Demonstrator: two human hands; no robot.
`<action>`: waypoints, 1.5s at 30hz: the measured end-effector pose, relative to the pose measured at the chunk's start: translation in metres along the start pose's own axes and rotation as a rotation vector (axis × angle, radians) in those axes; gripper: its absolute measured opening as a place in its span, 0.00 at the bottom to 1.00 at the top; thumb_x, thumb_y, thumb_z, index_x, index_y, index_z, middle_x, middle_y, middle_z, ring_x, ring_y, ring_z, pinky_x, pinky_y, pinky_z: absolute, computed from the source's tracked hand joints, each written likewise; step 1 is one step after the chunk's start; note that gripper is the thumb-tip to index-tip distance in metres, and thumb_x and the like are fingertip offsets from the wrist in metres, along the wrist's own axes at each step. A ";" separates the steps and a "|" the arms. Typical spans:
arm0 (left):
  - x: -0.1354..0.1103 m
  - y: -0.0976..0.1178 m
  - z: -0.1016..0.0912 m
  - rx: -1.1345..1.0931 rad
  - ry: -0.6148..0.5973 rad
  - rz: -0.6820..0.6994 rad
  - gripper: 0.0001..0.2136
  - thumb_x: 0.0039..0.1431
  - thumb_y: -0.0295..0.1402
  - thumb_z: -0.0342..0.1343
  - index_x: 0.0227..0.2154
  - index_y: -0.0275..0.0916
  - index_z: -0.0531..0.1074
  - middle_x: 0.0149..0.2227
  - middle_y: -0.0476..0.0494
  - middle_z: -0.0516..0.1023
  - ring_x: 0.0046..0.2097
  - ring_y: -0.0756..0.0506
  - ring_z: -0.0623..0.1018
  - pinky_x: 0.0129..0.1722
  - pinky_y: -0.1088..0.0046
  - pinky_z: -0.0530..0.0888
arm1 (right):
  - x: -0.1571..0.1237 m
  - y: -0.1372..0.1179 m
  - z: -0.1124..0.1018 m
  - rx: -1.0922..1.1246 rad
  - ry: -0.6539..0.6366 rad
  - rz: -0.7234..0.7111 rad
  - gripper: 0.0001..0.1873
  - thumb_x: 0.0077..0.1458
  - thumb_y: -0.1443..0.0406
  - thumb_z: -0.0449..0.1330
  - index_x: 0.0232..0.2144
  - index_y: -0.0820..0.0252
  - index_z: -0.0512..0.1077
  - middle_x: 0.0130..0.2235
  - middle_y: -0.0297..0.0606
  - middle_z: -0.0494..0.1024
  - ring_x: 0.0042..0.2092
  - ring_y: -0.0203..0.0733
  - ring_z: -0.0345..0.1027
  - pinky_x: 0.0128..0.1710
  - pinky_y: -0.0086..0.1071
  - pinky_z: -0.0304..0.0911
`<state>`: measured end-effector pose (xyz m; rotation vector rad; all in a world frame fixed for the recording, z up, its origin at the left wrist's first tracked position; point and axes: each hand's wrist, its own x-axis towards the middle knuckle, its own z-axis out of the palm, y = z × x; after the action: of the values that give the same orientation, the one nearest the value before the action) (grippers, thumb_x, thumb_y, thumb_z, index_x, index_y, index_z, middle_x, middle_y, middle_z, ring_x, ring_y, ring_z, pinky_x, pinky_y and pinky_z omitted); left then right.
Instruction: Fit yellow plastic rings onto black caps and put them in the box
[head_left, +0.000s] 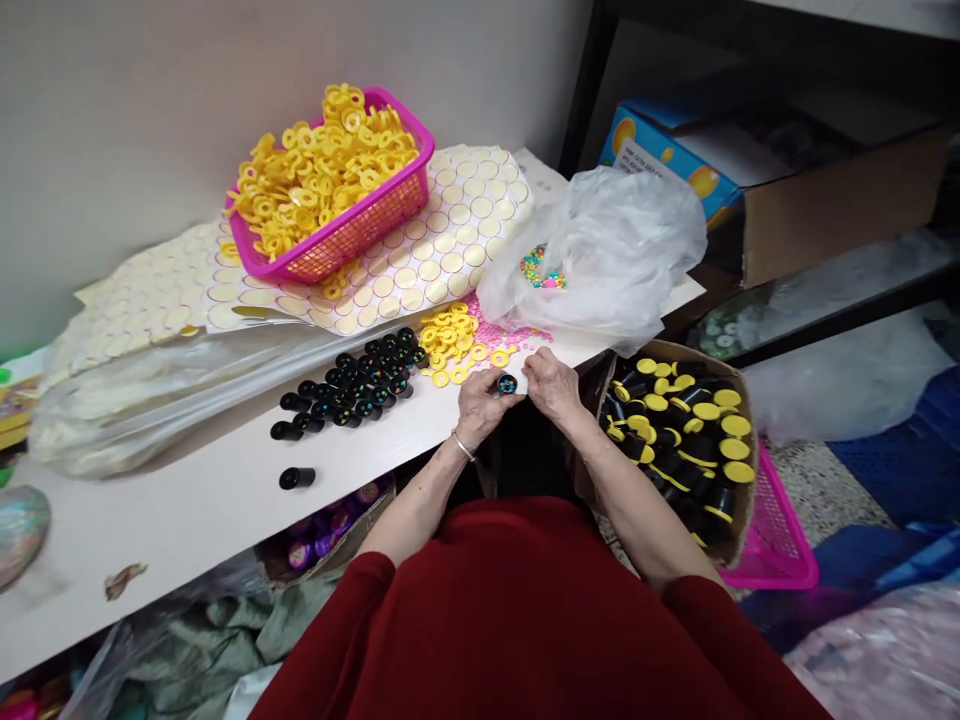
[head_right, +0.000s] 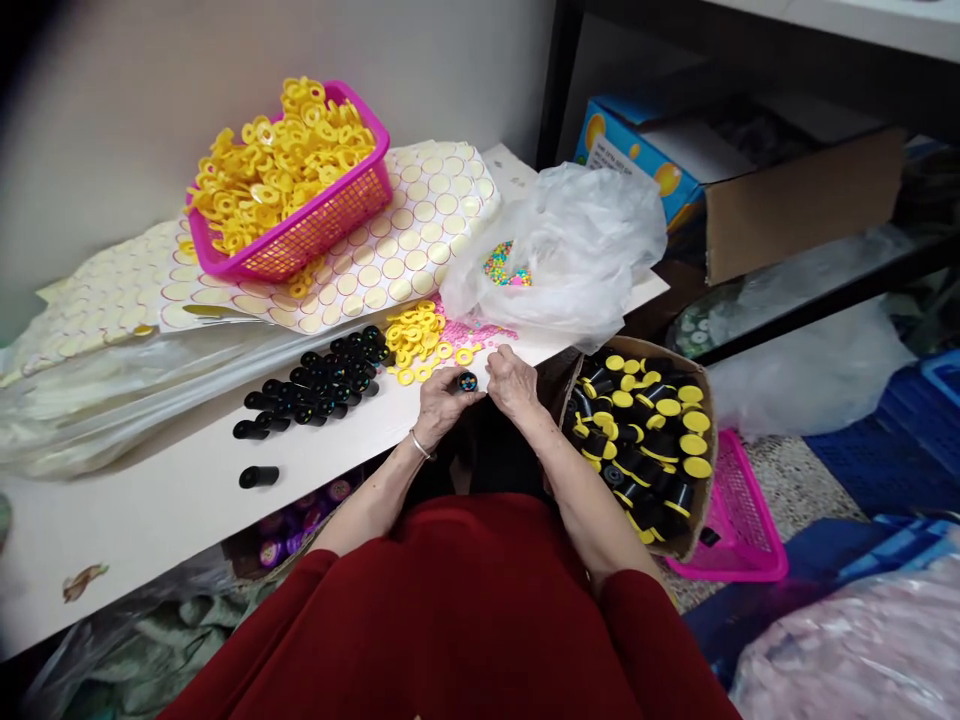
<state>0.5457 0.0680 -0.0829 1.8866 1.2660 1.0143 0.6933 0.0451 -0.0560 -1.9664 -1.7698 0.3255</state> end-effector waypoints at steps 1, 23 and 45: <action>0.000 0.001 0.000 0.009 -0.005 0.001 0.16 0.36 0.37 0.70 0.31 0.40 0.76 0.30 0.49 0.77 0.34 0.47 0.73 0.38 0.69 0.70 | -0.001 0.000 0.000 0.053 0.030 -0.014 0.10 0.56 0.67 0.50 0.29 0.60 0.70 0.34 0.39 0.69 0.32 0.38 0.62 0.29 0.31 0.51; -0.004 0.007 0.000 0.148 -0.041 0.067 0.13 0.43 0.25 0.58 0.34 0.42 0.76 0.36 0.49 0.79 0.38 0.46 0.73 0.41 0.68 0.69 | -0.010 -0.032 -0.020 -0.050 -0.057 -0.273 0.11 0.57 0.69 0.49 0.27 0.60 0.71 0.30 0.40 0.68 0.34 0.40 0.59 0.33 0.31 0.52; -0.005 0.001 0.001 0.106 0.000 0.076 0.11 0.41 0.35 0.67 0.31 0.42 0.76 0.29 0.49 0.76 0.34 0.46 0.72 0.36 0.69 0.67 | 0.025 0.003 0.000 0.543 -0.010 -0.045 0.08 0.47 0.66 0.56 0.27 0.61 0.75 0.30 0.36 0.72 0.33 0.38 0.65 0.36 0.33 0.61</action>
<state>0.5461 0.0631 -0.0837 2.0294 1.2789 1.0034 0.6995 0.0698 -0.0544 -1.5355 -1.5213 0.7168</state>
